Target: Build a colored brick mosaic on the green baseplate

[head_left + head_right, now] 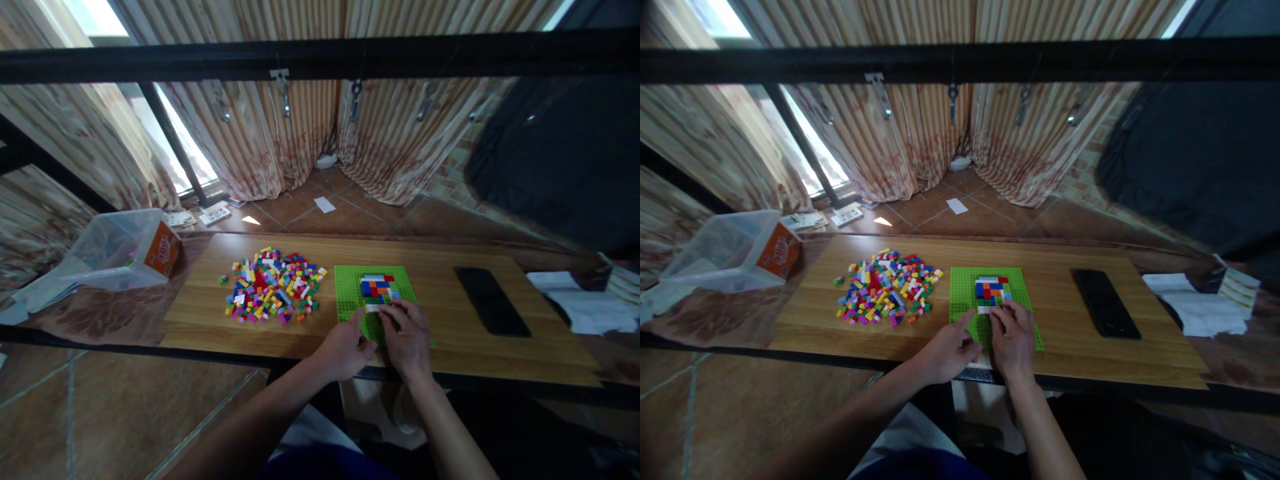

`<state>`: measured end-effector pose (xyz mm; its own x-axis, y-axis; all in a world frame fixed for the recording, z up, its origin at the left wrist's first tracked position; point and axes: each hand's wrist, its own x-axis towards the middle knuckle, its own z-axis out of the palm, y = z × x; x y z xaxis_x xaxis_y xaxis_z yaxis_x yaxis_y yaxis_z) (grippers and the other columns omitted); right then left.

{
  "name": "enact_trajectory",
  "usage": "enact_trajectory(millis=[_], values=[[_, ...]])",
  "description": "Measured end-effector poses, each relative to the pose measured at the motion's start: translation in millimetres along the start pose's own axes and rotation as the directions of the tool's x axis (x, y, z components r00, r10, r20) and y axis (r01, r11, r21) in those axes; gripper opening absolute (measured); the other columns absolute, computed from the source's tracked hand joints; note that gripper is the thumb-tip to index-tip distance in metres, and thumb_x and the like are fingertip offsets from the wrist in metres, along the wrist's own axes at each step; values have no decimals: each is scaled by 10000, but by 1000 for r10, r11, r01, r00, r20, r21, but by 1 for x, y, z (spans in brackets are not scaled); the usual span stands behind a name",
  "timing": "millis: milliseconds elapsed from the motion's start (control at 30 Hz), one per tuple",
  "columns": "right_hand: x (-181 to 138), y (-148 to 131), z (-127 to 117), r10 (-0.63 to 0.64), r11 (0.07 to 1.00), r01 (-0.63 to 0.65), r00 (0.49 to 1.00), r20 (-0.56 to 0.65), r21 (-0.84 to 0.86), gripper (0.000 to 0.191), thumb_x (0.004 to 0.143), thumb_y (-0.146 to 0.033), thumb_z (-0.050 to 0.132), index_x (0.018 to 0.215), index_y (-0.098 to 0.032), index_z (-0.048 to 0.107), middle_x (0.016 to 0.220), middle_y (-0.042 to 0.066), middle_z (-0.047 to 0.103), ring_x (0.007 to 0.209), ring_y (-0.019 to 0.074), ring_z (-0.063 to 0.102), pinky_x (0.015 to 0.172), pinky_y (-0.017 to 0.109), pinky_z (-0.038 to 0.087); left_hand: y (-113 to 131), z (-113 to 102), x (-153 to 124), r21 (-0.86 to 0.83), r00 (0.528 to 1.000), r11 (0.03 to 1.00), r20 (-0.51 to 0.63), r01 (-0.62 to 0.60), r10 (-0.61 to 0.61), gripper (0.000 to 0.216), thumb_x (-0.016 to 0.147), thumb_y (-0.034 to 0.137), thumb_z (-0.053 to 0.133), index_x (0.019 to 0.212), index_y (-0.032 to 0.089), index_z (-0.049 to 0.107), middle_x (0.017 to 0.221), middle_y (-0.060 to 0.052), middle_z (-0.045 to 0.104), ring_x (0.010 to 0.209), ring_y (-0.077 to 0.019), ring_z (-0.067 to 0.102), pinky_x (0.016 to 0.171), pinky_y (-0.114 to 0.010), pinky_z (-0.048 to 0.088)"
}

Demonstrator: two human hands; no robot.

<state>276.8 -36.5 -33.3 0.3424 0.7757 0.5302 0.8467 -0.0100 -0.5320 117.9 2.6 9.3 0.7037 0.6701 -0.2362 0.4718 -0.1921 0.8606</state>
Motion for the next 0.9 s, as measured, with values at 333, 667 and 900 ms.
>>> enact_trajectory(millis=[333, 667, 900], values=[[1, 3, -7, 131, 991, -129, 990, -48, 43, 327, 873, -424, 512, 979, -178, 699, 1075, 119, 616, 1036, 238, 553, 922, 421, 440, 10, 13, 7, 49, 997, 998, -64, 36, -33, 722, 812, 279, 531, 1453, 88, 259, 747, -68, 682, 676, -228, 642, 699, -348, 493], [14, -6, 7, 337, 925, -330, 941, 6, -190, 645, 817, -596, 509, 1242, -114, 563, 1266, 211, 554, 1124, 362, 477, 926, 522, 352, 8, 17, 8, 8, 996, 999, -82, 36, -36, 704, 794, 243, 534, 1439, 116, 280, 801, -73, 684, 724, -237, 646, 731, -355, 487], [11, -6, 10, 351, 917, -338, 936, 25, -213, 644, 834, -593, 462, 1279, -133, 530, 1219, 216, 579, 1096, 366, 475, 879, 517, 345, 4, 20, 10, -25, 995, 1000, -96, 17, -19, 698, 781, 209, 535, 1428, 103, 295, 787, -70, 693, 736, -232, 660, 733, -342, 499]])
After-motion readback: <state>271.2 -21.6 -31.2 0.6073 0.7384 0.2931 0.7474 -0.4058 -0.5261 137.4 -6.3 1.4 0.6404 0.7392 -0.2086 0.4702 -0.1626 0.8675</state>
